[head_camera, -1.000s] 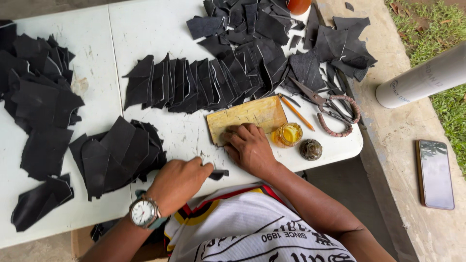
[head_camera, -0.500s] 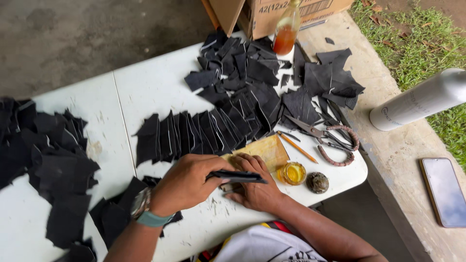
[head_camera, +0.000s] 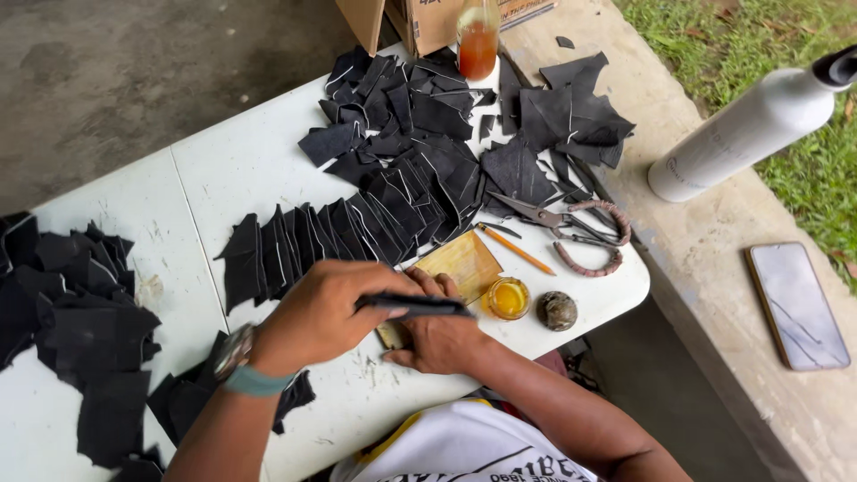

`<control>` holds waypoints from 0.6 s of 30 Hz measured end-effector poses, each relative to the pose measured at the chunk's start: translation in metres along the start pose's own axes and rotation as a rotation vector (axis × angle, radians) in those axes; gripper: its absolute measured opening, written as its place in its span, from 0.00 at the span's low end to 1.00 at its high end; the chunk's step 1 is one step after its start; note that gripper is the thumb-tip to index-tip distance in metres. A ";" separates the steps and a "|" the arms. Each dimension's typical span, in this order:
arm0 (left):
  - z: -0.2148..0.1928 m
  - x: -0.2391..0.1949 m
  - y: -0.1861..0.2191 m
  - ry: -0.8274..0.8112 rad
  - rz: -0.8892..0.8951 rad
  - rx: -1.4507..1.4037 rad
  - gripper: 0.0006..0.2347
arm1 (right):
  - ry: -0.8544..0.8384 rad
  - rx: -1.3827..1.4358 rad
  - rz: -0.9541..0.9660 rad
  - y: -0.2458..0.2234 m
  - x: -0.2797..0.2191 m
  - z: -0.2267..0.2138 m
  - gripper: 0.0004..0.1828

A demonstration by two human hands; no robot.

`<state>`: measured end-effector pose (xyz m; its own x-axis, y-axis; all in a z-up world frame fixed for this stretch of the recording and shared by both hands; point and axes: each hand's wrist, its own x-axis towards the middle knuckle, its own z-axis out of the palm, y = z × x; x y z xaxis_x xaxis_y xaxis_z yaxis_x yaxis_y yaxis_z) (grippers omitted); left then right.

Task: The person uses a wooden template and pencil to mark shapes on black leather pieces, then cuts them with shears. They handle the leather pieces, apply a yellow substance from a jar, and stack the cut pieces on the table.

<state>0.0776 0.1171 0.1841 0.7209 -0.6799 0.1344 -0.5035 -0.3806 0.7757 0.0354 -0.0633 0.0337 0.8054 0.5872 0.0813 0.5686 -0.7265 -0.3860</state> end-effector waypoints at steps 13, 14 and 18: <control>0.099 -0.123 -0.011 -0.269 -0.959 0.507 0.14 | 0.154 0.142 -0.205 0.026 -0.026 0.015 0.24; 0.106 -0.126 -0.016 -0.299 -0.923 0.497 0.15 | 0.154 0.149 -0.191 0.026 -0.025 0.020 0.22; 0.117 -0.143 -0.020 -0.177 -0.769 0.602 0.13 | 0.152 0.059 -0.207 0.029 -0.024 0.032 0.21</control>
<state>-0.0712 0.1480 0.0771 0.8959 -0.1796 -0.4062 -0.1219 -0.9789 0.1640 0.0275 -0.0869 -0.0091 0.6910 0.6580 0.2994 0.7171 -0.5714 -0.3991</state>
